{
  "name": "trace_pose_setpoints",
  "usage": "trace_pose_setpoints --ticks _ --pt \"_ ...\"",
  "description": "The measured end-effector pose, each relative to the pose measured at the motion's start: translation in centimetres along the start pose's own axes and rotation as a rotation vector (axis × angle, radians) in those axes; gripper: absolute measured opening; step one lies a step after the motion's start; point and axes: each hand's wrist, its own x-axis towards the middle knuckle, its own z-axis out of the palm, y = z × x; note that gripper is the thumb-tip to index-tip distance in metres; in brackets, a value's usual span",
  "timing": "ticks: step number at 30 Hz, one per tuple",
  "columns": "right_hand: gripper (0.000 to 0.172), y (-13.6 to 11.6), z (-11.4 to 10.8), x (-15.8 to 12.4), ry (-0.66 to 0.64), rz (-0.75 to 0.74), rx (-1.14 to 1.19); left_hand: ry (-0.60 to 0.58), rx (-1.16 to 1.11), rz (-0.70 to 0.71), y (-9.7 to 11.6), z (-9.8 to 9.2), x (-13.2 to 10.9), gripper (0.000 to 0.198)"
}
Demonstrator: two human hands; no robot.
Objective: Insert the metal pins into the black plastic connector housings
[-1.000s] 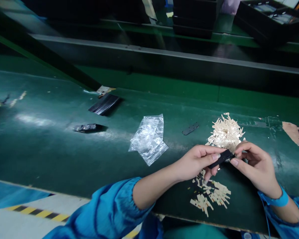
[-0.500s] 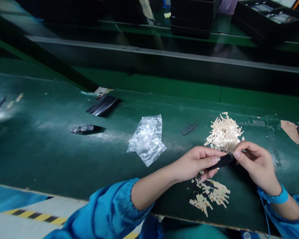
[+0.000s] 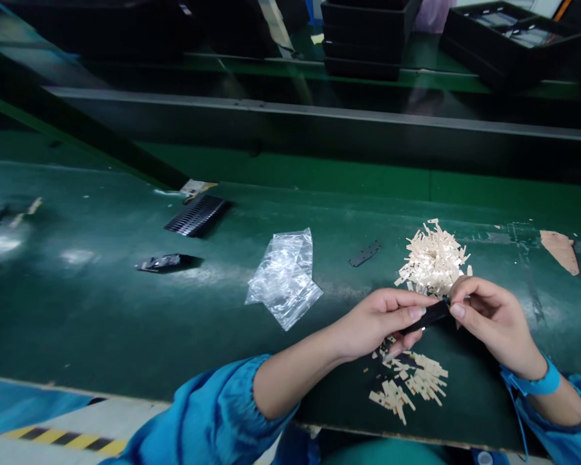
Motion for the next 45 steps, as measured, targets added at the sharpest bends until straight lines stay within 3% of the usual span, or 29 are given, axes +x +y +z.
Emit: trace_pose_setpoints --ticks 4,10,12,15,17,19,22,24,27,28,31,33,38,42,45 --pt "0.018 0.2 0.1 0.0 -0.006 0.016 -0.009 -0.011 0.010 -0.005 -0.3 0.0 0.1 0.049" --pt "0.030 0.4 -0.3 0.4 -0.044 0.058 0.009 -0.095 0.082 -0.019 0.5 -0.3 -0.2 0.037" --pt "0.033 0.2 -0.6 0.6 -0.157 0.144 -0.005 -0.110 0.186 -0.007 1.2 -0.3 -0.5 0.033" --pt "0.032 -0.2 -0.6 0.8 -0.426 0.277 -0.042 -0.089 0.434 0.014 2.0 -0.1 -0.8 0.031" --pt "0.036 -0.4 -0.4 1.1 -0.502 0.316 -0.092 -0.076 0.627 0.035 2.0 0.1 -0.9 0.034" --pt "0.042 -0.6 -0.5 1.6 -0.429 0.323 -0.165 0.023 0.820 0.114 1.8 0.1 -0.8 0.041" --pt "0.047 -0.7 -1.5 2.9 -0.067 0.322 -0.189 0.318 0.992 0.292 1.4 -0.3 -0.5 0.050" --pt "0.049 -0.8 -2.5 3.4 0.110 0.345 -0.180 0.429 1.065 0.354 1.4 -0.6 -0.4 0.043" --pt "0.041 -0.8 -3.2 3.1 0.163 0.284 -0.409 0.362 1.237 0.347 1.8 -0.8 -0.6 0.026" --pt "0.035 -0.7 -3.1 2.7 0.105 0.229 -0.488 0.310 1.297 0.331 1.9 -0.7 -0.7 0.022" --pt "0.017 -0.5 -1.8 1.2 -0.257 0.092 -0.690 0.151 1.402 0.271 2.2 -0.4 -0.9 0.017" --pt "0.010 -0.3 -0.8 0.5 -0.396 0.040 -0.846 0.091 1.436 0.246 2.1 -0.3 -0.9 0.016" --pt "0.003 0.2 -0.3 0.5 -0.426 0.042 -0.969 0.047 1.573 0.211 1.5 -0.3 -0.9 0.024" --pt "0.009 0.1 -1.1 0.7 -0.424 0.071 -0.931 0.056 1.524 0.257 1.5 -0.4 -0.9 0.029" --pt "0.003 -0.1 -1.3 0.7 -0.417 0.061 -0.968 0.085 1.487 0.284 1.7 -0.5 -0.9 0.023"
